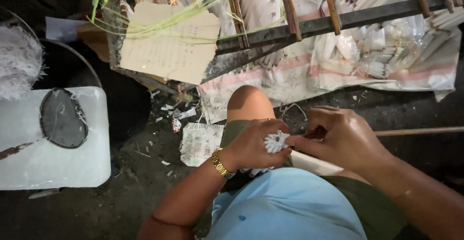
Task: The person is tying individual candle wicks onto a wooden frame in a workshop environment.
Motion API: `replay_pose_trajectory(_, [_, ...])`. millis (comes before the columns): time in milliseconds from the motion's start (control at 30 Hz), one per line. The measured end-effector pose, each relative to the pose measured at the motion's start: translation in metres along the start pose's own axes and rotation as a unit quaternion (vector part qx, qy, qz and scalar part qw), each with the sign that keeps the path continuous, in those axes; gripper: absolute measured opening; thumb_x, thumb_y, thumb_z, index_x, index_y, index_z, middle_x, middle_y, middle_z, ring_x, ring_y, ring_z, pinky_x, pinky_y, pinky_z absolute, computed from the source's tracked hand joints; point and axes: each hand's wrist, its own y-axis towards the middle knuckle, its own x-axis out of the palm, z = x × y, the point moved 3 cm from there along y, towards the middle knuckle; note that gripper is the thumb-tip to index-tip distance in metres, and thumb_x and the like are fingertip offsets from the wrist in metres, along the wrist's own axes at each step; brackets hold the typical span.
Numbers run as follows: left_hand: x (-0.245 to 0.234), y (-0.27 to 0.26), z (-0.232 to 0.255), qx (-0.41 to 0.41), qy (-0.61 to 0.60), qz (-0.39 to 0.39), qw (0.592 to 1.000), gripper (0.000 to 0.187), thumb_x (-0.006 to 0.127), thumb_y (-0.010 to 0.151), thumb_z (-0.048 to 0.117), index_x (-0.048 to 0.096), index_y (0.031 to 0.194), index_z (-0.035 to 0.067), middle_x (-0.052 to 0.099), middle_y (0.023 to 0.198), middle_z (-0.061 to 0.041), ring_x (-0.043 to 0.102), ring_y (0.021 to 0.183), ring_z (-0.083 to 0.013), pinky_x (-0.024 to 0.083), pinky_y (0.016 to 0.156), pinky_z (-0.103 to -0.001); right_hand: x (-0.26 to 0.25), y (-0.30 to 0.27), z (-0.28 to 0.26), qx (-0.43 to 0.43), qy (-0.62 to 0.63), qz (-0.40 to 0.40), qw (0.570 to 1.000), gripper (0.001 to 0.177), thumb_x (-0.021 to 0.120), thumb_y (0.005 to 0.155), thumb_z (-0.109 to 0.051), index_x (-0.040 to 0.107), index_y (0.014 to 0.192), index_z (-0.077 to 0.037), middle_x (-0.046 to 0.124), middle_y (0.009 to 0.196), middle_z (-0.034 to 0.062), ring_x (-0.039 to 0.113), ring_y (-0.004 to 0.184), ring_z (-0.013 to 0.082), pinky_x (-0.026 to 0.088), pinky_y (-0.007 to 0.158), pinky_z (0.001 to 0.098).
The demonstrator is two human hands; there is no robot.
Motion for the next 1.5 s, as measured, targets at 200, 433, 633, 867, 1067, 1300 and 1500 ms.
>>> replay_pose_trajectory(200, [0.001, 0.003, 0.008, 0.011, -0.002, 0.002, 1.0, 0.024, 0.071, 0.081, 0.023, 0.062, 0.1, 0.012, 0.073, 0.089, -0.003, 0.072, 0.08, -0.0221, 0.051, 0.068, -0.036, -0.005, -0.01, -0.019, -0.147, -0.014, 0.016, 0.989, 0.022, 0.068, 0.092, -0.041, 0.07, 0.088, -0.019, 0.068, 0.076, -0.0022, 0.069, 0.057, 0.0228, 0.048, 0.049, 0.0409])
replay_pose_trajectory(433, [0.005, 0.002, 0.005, 0.068, -0.073, 0.036, 0.994, 0.025, 0.076, 0.081, 0.023, 0.065, 0.099, 0.008, 0.07, 0.082, -0.02, 0.07, 0.071, -0.0449, 0.057, 0.06, -0.048, -0.004, -0.016, -0.01, -0.134, 0.002, 0.098, 0.986, 0.039, 0.083, 0.074, -0.052, 0.064, 0.067, -0.019, 0.06, 0.054, 0.0028, 0.066, 0.052, 0.0355, 0.048, 0.049, 0.0412])
replay_pose_trajectory(633, [-0.009, -0.003, 0.014, 0.018, -0.019, -0.007, 1.0, 0.017, 0.071, 0.084, 0.018, 0.063, 0.098, 0.017, 0.071, 0.095, -0.001, 0.071, 0.086, -0.0184, 0.053, 0.078, -0.033, -0.051, 0.0, 0.005, 0.017, -0.259, -0.016, 0.966, 0.063, 0.053, 0.073, -0.089, 0.069, 0.08, -0.029, 0.073, 0.085, -0.0088, 0.075, 0.075, 0.0231, 0.052, 0.057, 0.044])
replay_pose_trajectory(867, [-0.015, -0.007, 0.017, 0.017, -0.027, 0.003, 0.999, 0.011, 0.07, 0.087, 0.017, 0.063, 0.095, 0.016, 0.071, 0.092, 0.0, 0.071, 0.083, -0.0191, 0.053, 0.074, -0.034, -0.145, 0.105, 0.083, -0.051, -0.482, 0.185, 0.855, 0.038, 0.069, 0.093, -0.046, 0.074, 0.122, -0.022, 0.072, 0.12, 0.0164, 0.071, 0.095, 0.0305, 0.065, 0.072, 0.0466])
replay_pose_trajectory(1067, [-0.024, -0.01, 0.018, 0.013, -0.068, 0.02, 0.997, 0.011, 0.072, 0.087, 0.014, 0.062, 0.093, 0.015, 0.071, 0.092, -0.001, 0.07, 0.083, -0.0193, 0.053, 0.073, -0.034, -0.137, 0.171, 0.172, -0.263, -0.493, 0.258, 0.788, 0.046, 0.068, 0.098, -0.005, 0.071, 0.141, -0.018, 0.074, 0.127, 0.0096, 0.07, 0.107, 0.0269, 0.062, 0.082, 0.0393])
replay_pose_trajectory(1300, [-0.024, -0.013, 0.011, -0.028, -0.05, 0.019, 0.998, 0.015, 0.072, 0.086, 0.021, 0.063, 0.096, 0.018, 0.073, 0.094, 0.001, 0.073, 0.084, -0.0189, 0.053, 0.073, -0.035, -0.134, 0.18, 0.212, -0.213, -0.485, 0.244, 0.812, 0.058, 0.07, 0.088, -0.005, 0.071, 0.142, -0.025, 0.075, 0.135, 0.0055, 0.069, 0.122, 0.0292, 0.057, 0.096, 0.0462])
replay_pose_trajectory(1500, [-0.018, -0.012, 0.01, 0.002, -0.002, 0.016, 1.0, 0.016, 0.069, 0.088, 0.029, 0.062, 0.098, 0.02, 0.072, 0.091, 0.0, 0.072, 0.081, -0.0243, 0.05, 0.069, -0.038, -0.135, 0.192, 0.243, -0.143, -0.636, 0.233, 0.722, 0.066, 0.058, 0.099, -0.028, 0.055, 0.162, -0.049, 0.074, 0.126, -0.013, 0.075, 0.095, 0.0189, 0.058, 0.074, 0.0352])
